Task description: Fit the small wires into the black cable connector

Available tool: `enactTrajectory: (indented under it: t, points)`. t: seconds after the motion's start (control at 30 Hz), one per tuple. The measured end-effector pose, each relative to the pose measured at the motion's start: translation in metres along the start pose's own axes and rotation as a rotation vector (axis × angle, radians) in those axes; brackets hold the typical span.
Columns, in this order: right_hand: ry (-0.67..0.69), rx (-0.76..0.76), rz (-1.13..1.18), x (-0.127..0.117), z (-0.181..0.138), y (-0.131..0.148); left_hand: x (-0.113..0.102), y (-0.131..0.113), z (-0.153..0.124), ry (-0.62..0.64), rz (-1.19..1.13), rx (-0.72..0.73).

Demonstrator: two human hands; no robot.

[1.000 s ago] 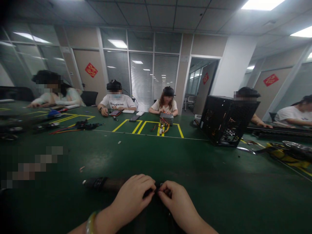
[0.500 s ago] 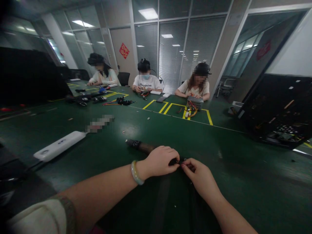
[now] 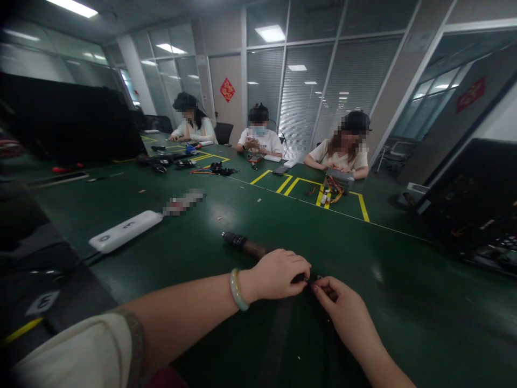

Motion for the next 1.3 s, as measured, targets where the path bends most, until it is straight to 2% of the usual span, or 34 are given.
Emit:
enactTrajectory:
  t: [0.37,0.5,0.7,1.0,1.3]
  points:
    - [-0.044,-0.064,0.046,0.003,0.005,-0.011,-0.005,-0.005,-0.002,-0.028,-0.021,-0.035]
    - [-0.071,-0.078,0.07,0.003,0.003,-0.004,0.002,-0.004,0.002,-0.029,-0.051,0.02]
    - [-0.109,-0.097,0.128,0.003,0.001,-0.002,0.013,0.004,0.004,-0.015,-0.026,-0.027]
    - [-0.122,-0.089,0.17,0.003,-0.001,-0.002,0.013,0.005,0.004,0.011,-0.032,-0.039]
    - [-0.171,-0.104,0.084,0.004,0.0,0.0,0.019,0.008,0.006,0.02,-0.066,-0.055]
Point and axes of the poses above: each hand's wrist, its own z-axis towards the middle knuckle, its own x-axis out of the palm, y = z × x, the point moved 4 cm from there along z, towards the middle knuckle, and after that the axes turned 8 degrees about z, right-handed, at the moved point
